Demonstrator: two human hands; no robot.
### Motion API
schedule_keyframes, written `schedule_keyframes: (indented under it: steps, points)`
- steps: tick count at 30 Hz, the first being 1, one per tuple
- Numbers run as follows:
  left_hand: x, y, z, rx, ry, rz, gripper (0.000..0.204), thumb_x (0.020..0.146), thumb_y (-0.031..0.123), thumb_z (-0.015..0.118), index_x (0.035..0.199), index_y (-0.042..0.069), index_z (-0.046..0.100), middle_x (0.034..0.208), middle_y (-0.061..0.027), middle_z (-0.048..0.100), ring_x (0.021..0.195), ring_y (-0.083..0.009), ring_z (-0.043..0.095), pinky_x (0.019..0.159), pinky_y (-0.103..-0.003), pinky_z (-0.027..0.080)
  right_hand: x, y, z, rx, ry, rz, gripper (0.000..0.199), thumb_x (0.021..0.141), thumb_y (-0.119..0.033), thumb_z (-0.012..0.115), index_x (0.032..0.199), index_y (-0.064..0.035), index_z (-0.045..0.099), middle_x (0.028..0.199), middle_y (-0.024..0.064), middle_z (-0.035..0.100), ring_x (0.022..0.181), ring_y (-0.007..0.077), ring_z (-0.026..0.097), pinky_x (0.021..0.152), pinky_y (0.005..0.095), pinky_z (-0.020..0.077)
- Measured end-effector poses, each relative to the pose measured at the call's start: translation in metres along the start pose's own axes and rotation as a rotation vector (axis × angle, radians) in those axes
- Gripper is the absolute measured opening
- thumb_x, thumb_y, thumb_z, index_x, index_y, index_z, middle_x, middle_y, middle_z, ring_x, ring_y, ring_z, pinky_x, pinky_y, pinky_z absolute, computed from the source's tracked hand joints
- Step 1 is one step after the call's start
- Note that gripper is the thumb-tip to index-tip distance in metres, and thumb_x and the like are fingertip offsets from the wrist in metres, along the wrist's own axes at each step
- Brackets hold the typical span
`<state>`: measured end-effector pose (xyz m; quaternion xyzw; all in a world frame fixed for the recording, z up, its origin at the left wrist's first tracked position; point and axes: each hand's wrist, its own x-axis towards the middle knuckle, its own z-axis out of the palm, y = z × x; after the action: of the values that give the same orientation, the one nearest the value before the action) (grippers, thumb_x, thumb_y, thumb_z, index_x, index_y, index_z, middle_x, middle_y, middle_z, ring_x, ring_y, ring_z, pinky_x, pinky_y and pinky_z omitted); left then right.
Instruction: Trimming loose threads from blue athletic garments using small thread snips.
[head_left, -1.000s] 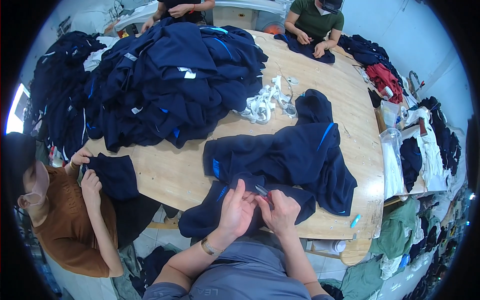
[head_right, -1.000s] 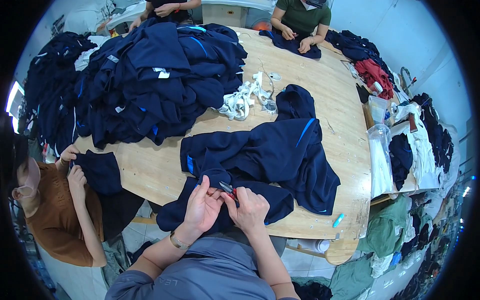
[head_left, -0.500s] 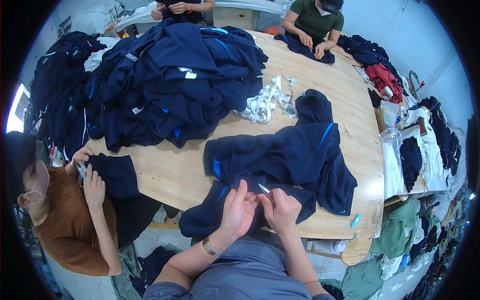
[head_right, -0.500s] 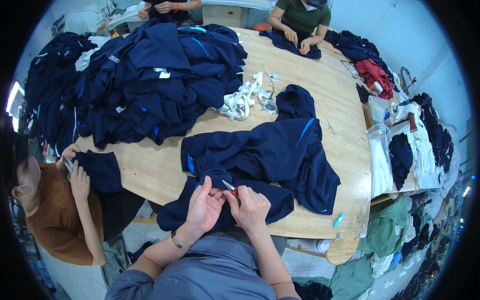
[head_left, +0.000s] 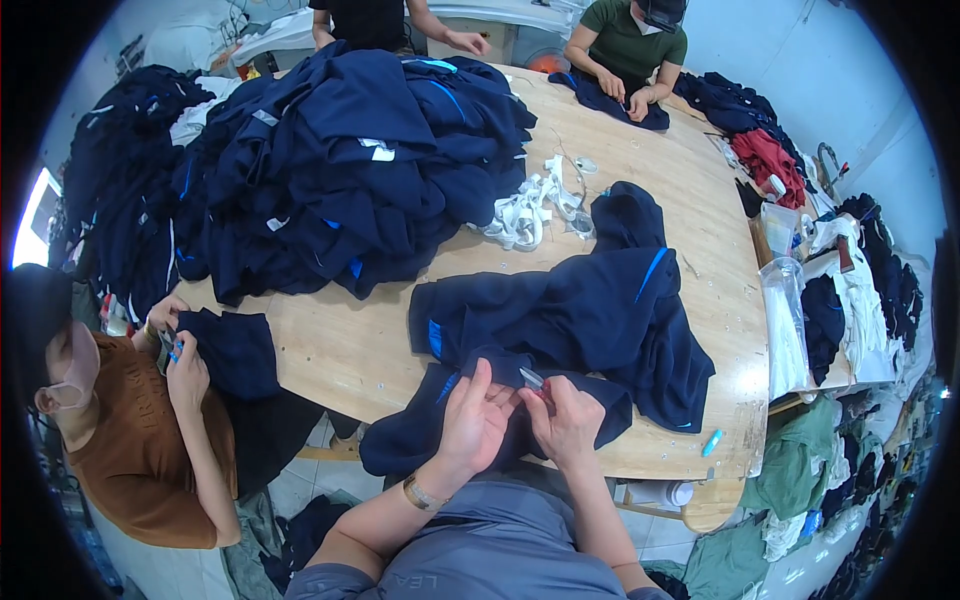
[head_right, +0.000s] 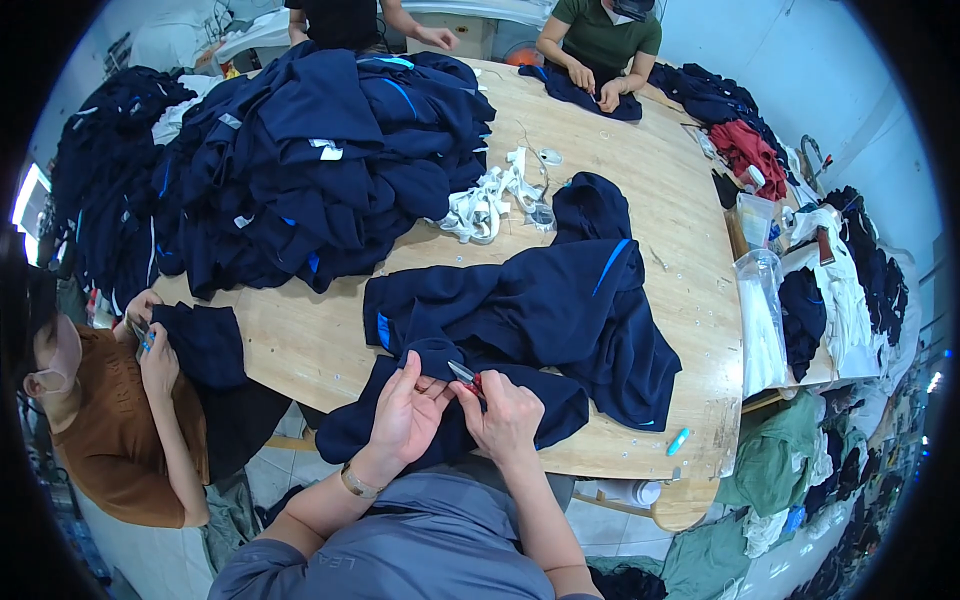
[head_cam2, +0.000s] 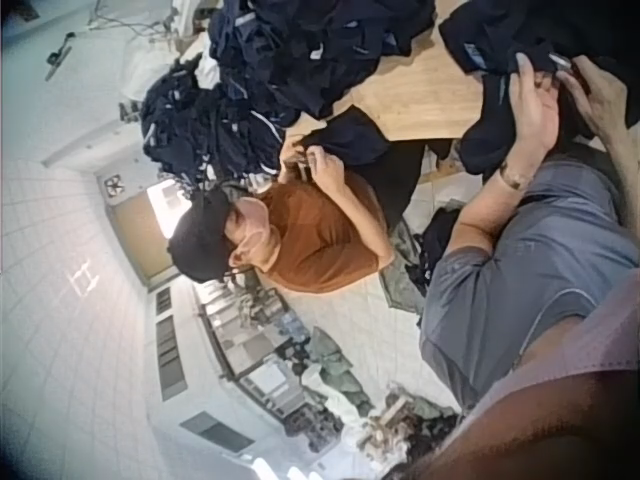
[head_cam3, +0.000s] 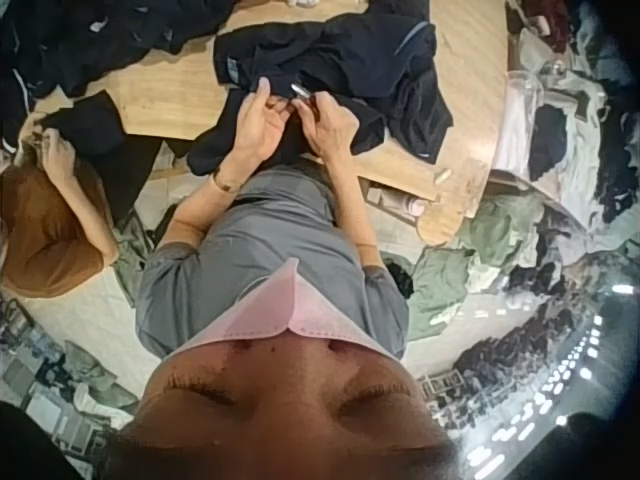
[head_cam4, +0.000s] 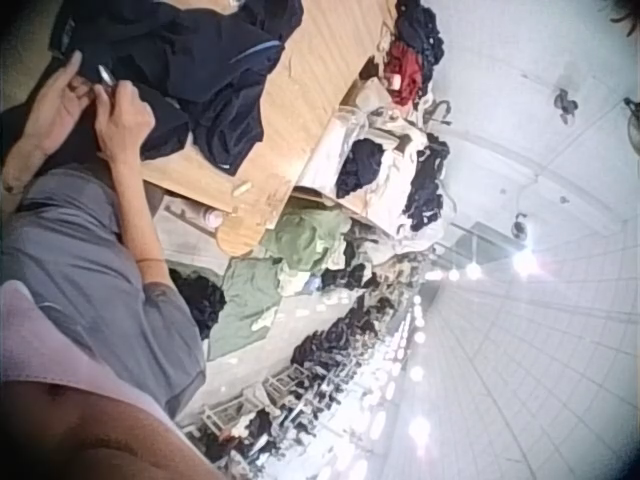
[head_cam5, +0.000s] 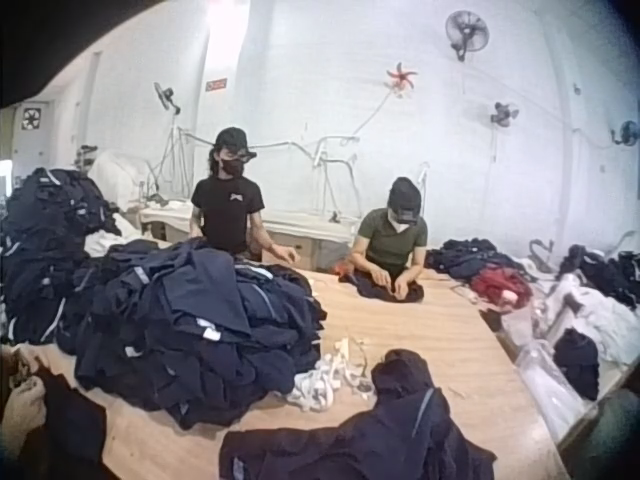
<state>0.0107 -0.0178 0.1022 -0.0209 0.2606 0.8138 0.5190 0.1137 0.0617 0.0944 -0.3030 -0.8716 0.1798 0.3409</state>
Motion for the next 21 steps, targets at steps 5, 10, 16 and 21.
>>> schedule_keyframes:
  steps: [5,10,16,21]
  points:
    - [-0.0001,-0.0008,-0.0015,-0.006,0.006,-0.002,0.028,0.096,0.029,0.042,0.097,0.005,0.056,0.094,-0.0087,0.063,0.094,-0.0187,0.058,0.090,-0.036,0.044,0.0006,0.0001,-0.0009,-0.008,-0.010,-0.007,0.027,0.077,-0.026,0.068,0.070,-0.0052,0.053,0.056,0.0077,0.053,0.047,0.0240,0.052,0.046,0.0321,0.0393]
    - [0.0002,-0.0014,-0.0042,0.039,-0.015,-0.005,0.031,0.097,0.030,0.040,0.101,0.004,0.055,0.097,-0.0095,0.063,0.097,-0.0194,0.057,0.091,-0.035,0.043,0.0013,-0.0004,-0.0004,0.085,-0.040,0.051,0.027,0.078,-0.025,0.067,0.071,-0.0040,0.052,0.056,0.0083,0.052,0.047,0.0238,0.052,0.046,0.0307,0.0391]
    - [0.0005,0.0008,-0.0011,0.034,0.010,-0.008,0.033,0.097,0.030,0.039,0.106,0.003,0.055,0.100,-0.0093,0.062,0.101,-0.0196,0.056,0.093,-0.035,0.042,0.0023,-0.0049,-0.0066,0.265,-0.053,0.229,0.023,0.080,-0.020,0.065,0.074,-0.0027,0.052,0.056,0.0099,0.052,0.047,0.0229,0.052,0.046,0.0300,0.0389]
    - [-0.0003,0.0006,-0.0032,0.026,-0.022,-0.012,0.031,0.097,0.030,0.039,0.104,0.004,0.055,0.100,-0.0085,0.062,0.100,-0.0190,0.056,0.092,-0.035,0.042,0.0006,0.0004,-0.0022,0.127,-0.065,0.068,0.025,0.079,-0.023,0.066,0.072,-0.0034,0.052,0.055,0.0099,0.051,0.047,0.0241,0.052,0.046,0.0311,0.0391]
